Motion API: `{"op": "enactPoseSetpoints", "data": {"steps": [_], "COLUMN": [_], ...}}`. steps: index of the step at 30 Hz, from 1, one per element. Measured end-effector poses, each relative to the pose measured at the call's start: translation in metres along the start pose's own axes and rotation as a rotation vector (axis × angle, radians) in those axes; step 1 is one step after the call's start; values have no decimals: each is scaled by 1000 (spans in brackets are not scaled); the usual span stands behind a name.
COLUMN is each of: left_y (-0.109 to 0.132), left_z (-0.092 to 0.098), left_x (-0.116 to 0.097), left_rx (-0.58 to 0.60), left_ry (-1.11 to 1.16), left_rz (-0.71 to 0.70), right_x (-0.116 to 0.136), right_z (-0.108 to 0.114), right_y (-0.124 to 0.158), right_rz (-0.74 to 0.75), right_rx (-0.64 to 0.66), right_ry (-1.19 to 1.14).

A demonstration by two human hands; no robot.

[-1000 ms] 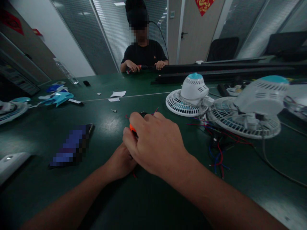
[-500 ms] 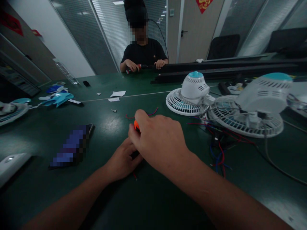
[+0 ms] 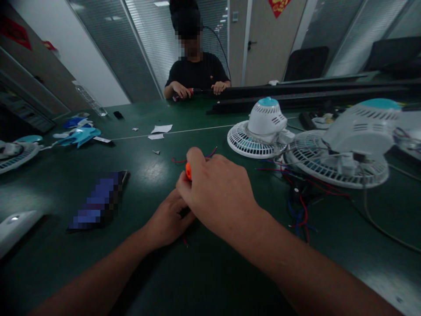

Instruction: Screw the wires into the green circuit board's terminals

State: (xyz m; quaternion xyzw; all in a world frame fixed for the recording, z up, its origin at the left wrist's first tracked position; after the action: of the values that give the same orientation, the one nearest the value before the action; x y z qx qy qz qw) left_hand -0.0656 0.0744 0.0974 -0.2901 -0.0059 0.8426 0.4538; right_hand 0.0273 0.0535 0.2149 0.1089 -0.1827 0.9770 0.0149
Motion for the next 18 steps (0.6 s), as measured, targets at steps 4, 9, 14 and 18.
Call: {"op": "enactPoseSetpoints", "data": {"steps": [4,9,14,18], "left_y": [0,0,1,2], "left_z": [0,1,1,2], "left_x": [0,-2,-2,-3], "left_rx": [-5,-21,-34,-51], "left_ry": [4,10,39,55], "left_rz": [-3,-22,-27,-41], "right_x": [0,7,9,5], "right_z": [0,3,5,5], "right_y": [1,3,4,3], "right_rz": [3,72,95,63], "right_rx": [-12,-20,15,32], "right_ry": [-11,1,9,23]}}
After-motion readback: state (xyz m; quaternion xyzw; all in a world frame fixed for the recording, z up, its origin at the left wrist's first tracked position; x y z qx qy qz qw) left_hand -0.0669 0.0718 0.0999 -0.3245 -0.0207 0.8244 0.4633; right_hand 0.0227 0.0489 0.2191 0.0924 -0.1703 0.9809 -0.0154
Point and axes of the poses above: each hand's wrist, its own y-axis away from the middle knuckle, its own z-axis out of the back of the hand, x = y × z, the point moved 9 cm from there along -y, towards the middle knuckle, and after that the axes turned 4 degrees about -z, right-handed, at the moved point
